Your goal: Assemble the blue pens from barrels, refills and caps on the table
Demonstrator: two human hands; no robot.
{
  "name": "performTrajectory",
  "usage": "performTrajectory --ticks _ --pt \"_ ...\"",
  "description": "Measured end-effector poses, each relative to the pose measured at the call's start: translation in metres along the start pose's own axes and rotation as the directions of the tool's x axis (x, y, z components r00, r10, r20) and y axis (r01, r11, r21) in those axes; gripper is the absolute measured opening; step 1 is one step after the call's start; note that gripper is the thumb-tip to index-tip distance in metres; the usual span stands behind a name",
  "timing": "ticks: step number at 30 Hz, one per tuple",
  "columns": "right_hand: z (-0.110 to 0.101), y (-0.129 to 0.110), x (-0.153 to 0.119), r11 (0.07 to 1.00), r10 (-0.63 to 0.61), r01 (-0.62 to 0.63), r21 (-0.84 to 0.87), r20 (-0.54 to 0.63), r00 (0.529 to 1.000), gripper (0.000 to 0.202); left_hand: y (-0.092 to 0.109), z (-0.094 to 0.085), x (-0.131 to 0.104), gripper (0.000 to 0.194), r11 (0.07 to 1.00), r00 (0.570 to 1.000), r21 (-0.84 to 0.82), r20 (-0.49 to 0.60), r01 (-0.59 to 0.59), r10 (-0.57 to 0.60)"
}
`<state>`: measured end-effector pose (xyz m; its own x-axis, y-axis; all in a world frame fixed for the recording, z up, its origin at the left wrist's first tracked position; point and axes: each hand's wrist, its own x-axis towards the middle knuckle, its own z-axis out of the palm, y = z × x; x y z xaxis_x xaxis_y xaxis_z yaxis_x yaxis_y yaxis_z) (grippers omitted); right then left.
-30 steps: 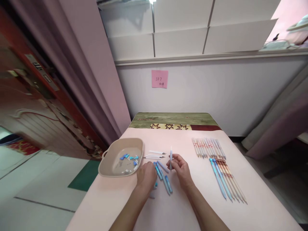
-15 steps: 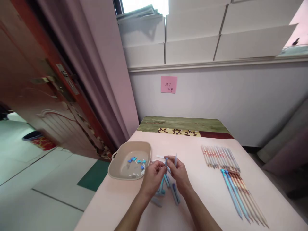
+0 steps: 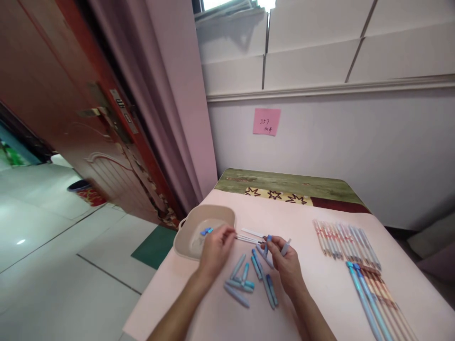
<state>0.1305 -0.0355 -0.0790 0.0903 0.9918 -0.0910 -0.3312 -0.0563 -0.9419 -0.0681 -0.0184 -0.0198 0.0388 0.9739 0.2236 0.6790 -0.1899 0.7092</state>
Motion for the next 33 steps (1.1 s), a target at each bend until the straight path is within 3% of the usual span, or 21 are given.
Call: performTrajectory --ticks 2,5,8,13,17,28,33 --pt "0.003 0.001 -0.001 1.000 0.010 -0.010 0.000 -0.028 1.000 0.040 -0.025 -0.033 0.016 0.016 0.978 0.996 0.197 -0.073 0.066 -0.052" --pt "0.007 0.003 -0.002 1.000 0.030 -0.029 0.012 -0.057 0.998 0.040 -0.059 -0.075 0.032 0.014 0.855 0.988 0.496 -0.070 0.153 -0.136" --pt "0.009 0.009 -0.002 0.999 0.051 -0.050 0.016 -0.070 0.996 0.040 -0.081 -0.091 0.037 0.015 0.801 0.983 0.580 0.001 0.149 -0.183" --pt "0.007 0.027 -0.001 0.997 0.058 -0.058 0.049 -0.017 0.998 0.043 -0.096 -0.080 0.039 0.014 0.828 0.976 0.556 0.130 0.077 -0.177" --pt "0.005 0.035 0.001 0.997 0.042 -0.042 0.058 0.009 0.999 0.030 -0.098 -0.073 0.044 0.013 0.840 0.967 0.541 0.192 0.037 -0.167" --pt "0.004 0.027 0.003 0.994 0.104 -0.105 -0.008 -0.058 0.993 0.037 -0.109 -0.069 0.045 0.015 0.843 0.920 0.534 0.293 0.069 -0.261" --pt "0.006 0.024 0.002 0.994 0.105 -0.103 0.028 -0.061 0.993 0.045 -0.107 -0.063 0.046 0.017 0.827 0.913 0.561 0.327 0.021 -0.245"
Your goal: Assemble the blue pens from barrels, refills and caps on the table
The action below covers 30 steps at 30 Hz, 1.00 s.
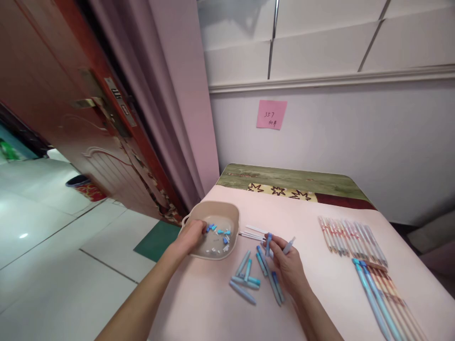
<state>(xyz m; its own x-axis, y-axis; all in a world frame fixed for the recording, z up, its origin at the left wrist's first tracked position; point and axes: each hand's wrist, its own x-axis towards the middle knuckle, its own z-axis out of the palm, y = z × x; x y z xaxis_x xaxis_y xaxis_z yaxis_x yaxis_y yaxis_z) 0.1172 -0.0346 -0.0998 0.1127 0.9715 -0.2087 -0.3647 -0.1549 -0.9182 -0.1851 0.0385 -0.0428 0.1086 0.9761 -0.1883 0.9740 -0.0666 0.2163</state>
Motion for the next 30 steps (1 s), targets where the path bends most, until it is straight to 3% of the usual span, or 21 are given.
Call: performTrajectory --ticks 14,23,30 --pt "0.003 -0.010 0.002 0.990 0.026 -0.036 0.135 0.071 0.997 0.048 0.006 0.003 0.009 0.010 0.993 0.999 0.120 0.050 0.005 -0.011" --pt "0.003 -0.012 -0.002 0.988 0.028 -0.037 0.150 0.061 0.998 0.046 0.014 -0.003 -0.001 0.009 0.999 1.000 0.031 0.021 -0.009 0.009" --pt "0.003 -0.007 -0.001 0.984 0.014 -0.026 0.174 0.069 0.998 0.043 0.032 0.022 0.006 0.010 0.992 0.992 -0.082 0.078 -0.095 0.101"
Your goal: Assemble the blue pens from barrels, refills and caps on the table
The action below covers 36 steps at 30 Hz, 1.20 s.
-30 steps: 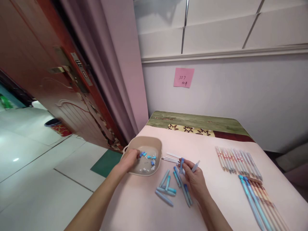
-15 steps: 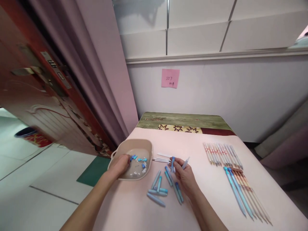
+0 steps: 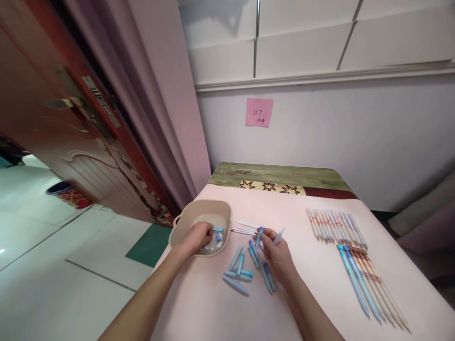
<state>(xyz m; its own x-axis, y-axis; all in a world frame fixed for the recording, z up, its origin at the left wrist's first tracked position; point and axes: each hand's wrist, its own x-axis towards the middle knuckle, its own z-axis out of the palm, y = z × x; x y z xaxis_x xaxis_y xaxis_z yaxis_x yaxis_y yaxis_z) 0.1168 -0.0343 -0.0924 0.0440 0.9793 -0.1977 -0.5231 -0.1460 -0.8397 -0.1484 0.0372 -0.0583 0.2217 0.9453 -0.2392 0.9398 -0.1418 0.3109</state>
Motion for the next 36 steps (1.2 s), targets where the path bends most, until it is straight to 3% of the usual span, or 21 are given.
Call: performTrajectory --ticks 5,10,13,16,18,20,22,25,29,33,36 --pt "0.000 -0.002 0.001 0.998 -0.046 0.046 -0.030 0.017 0.999 0.045 0.001 0.006 0.008 0.013 1.000 1.000 0.011 0.006 0.003 -0.003" --pt "0.001 -0.006 0.000 0.998 -0.064 0.065 -0.013 0.039 0.997 0.051 0.009 -0.007 0.001 0.011 0.999 0.999 0.039 -0.053 0.012 -0.010" --pt "0.002 -0.009 -0.001 0.998 -0.070 0.070 0.004 0.054 0.996 0.051 0.030 -0.018 -0.016 0.013 1.000 0.981 0.027 -0.193 -0.015 0.020" --pt "0.002 -0.010 -0.001 0.998 -0.068 0.067 0.021 0.041 0.997 0.047 0.066 -0.017 -0.039 0.012 0.970 0.929 -0.183 -0.359 -0.163 0.089" --pt "0.002 -0.010 -0.001 0.997 -0.068 0.066 0.038 0.029 0.997 0.044 0.093 -0.006 -0.052 0.010 0.833 0.941 -0.499 -0.332 -0.238 0.070" --pt "0.002 -0.010 -0.001 0.996 -0.073 0.072 0.058 0.015 0.997 0.042 0.116 0.009 -0.059 0.014 0.599 0.969 -0.773 -0.244 -0.210 0.026" --pt "0.003 -0.010 -0.002 0.993 -0.080 0.080 0.083 -0.005 0.997 0.040 0.132 0.021 -0.060 0.018 0.396 0.983 -0.904 -0.184 -0.160 -0.023" --pt "0.005 -0.010 -0.001 0.988 -0.094 0.098 0.122 -0.035 0.995 0.037 0.145 0.027 -0.054 0.022 0.210 0.981 -0.970 -0.148 -0.120 -0.122" --pt "0.006 -0.015 0.000 0.980 -0.111 0.125 0.156 -0.096 0.989 0.044 0.157 0.016 -0.046 0.024 0.092 0.965 -0.987 -0.150 -0.133 -0.213" --pt "0.003 -0.025 0.000 0.968 -0.117 0.152 0.199 -0.180 0.977 0.048 0.172 0.009 -0.040 0.027 0.056 0.972 -0.989 -0.148 -0.140 -0.185" --pt "0.000 -0.032 0.001 0.955 -0.122 0.174 0.242 -0.216 0.969 0.043 0.181 0.014 -0.037 0.030 0.044 0.974 -0.988 -0.153 -0.147 -0.170"
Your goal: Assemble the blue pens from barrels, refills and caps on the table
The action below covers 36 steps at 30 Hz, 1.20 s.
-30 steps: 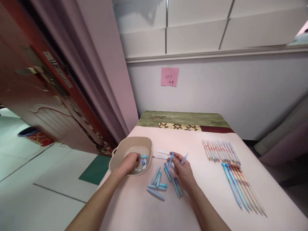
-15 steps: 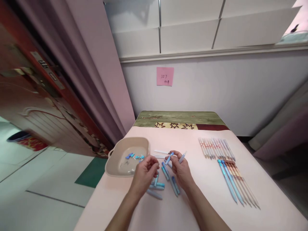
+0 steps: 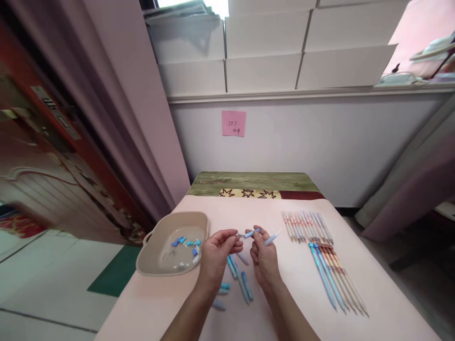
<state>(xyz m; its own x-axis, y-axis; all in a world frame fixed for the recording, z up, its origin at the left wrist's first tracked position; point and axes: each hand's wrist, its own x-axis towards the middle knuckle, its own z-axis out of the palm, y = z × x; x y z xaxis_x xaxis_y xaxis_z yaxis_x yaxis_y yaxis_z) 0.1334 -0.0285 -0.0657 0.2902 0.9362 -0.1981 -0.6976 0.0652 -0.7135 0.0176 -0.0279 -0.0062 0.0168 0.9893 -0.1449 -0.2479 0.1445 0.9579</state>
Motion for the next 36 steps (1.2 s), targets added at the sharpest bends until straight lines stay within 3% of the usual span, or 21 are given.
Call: performTrajectory --ticks 5,11,21,29,33,36 --pt "-0.001 -0.006 0.000 1.000 0.001 -0.001 0.028 0.002 1.000 0.039 -0.015 0.011 -0.006 0.030 1.000 1.000 -0.006 -0.025 0.007 -0.007" --pt "0.000 -0.008 -0.002 1.000 -0.003 0.003 0.017 0.015 1.000 0.039 -0.017 0.019 -0.007 0.025 0.999 0.997 0.022 -0.059 -0.050 0.051" --pt "0.003 -0.007 -0.004 1.000 -0.012 0.011 0.023 0.019 1.000 0.038 -0.017 0.018 -0.004 0.021 0.987 0.988 0.099 -0.072 -0.130 0.137" --pt "0.002 0.000 -0.006 0.999 -0.026 0.027 -0.046 0.019 0.999 0.035 -0.011 0.006 -0.002 0.025 0.989 0.986 0.095 -0.118 -0.110 0.120" --pt "0.002 0.005 -0.009 0.997 0.072 -0.069 -0.034 0.105 0.992 0.033 -0.002 -0.002 -0.001 0.024 0.970 0.973 0.179 -0.131 -0.165 0.189" --pt "0.003 0.008 -0.012 0.979 0.191 -0.199 0.032 0.176 0.966 0.032 0.006 -0.005 -0.004 0.021 0.889 0.947 0.368 -0.063 -0.273 0.316"
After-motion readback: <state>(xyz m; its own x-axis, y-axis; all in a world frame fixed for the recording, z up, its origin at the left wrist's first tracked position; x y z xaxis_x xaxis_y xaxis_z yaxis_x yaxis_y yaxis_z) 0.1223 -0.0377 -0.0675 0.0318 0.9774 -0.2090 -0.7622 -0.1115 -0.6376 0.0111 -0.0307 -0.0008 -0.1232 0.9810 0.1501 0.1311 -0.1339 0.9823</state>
